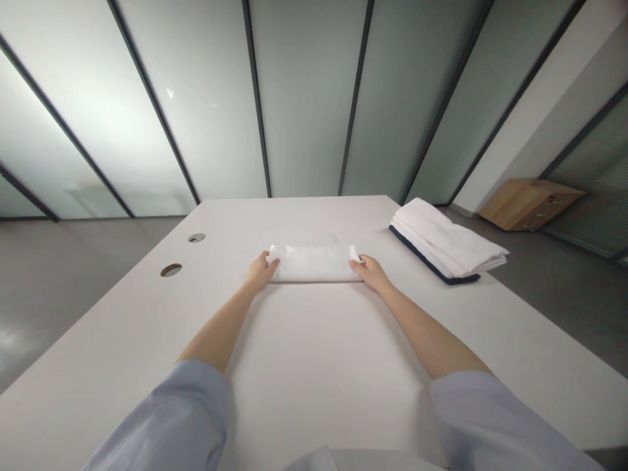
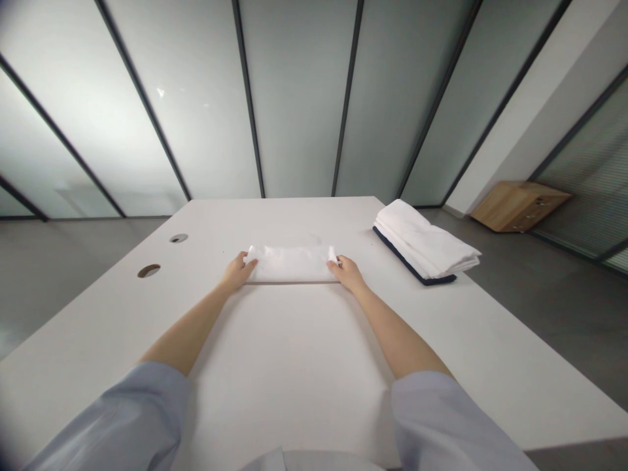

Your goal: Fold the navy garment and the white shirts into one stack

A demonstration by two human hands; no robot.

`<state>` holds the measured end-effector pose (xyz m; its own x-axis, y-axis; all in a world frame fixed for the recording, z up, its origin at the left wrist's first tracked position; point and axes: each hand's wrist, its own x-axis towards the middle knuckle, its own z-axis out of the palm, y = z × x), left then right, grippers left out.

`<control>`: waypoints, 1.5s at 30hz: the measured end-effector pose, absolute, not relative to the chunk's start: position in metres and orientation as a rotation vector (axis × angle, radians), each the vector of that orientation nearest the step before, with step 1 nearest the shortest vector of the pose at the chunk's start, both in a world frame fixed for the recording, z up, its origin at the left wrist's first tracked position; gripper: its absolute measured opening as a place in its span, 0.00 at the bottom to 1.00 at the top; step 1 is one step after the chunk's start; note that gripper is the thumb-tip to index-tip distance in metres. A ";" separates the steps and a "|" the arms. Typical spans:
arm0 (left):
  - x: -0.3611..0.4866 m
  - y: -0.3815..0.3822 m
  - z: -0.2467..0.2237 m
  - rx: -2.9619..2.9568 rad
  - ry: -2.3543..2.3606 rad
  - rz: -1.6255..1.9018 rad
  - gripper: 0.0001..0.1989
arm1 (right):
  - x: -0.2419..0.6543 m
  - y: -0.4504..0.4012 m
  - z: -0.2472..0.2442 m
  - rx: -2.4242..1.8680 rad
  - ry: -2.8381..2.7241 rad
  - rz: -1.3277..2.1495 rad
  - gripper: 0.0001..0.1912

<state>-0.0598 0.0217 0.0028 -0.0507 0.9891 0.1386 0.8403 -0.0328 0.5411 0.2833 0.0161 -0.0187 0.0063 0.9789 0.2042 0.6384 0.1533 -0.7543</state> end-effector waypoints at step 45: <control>-0.061 0.018 -0.013 2.340 1.491 0.632 0.25 | 0.288 0.012 -0.015 -1.612 -2.147 0.205 0.12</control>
<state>-0.0612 0.0180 -0.0130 0.3663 0.9077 0.2047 0.7785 -0.4195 0.4670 0.2884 0.0117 -0.0146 -0.2197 0.9404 0.2595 0.8744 0.3078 -0.3750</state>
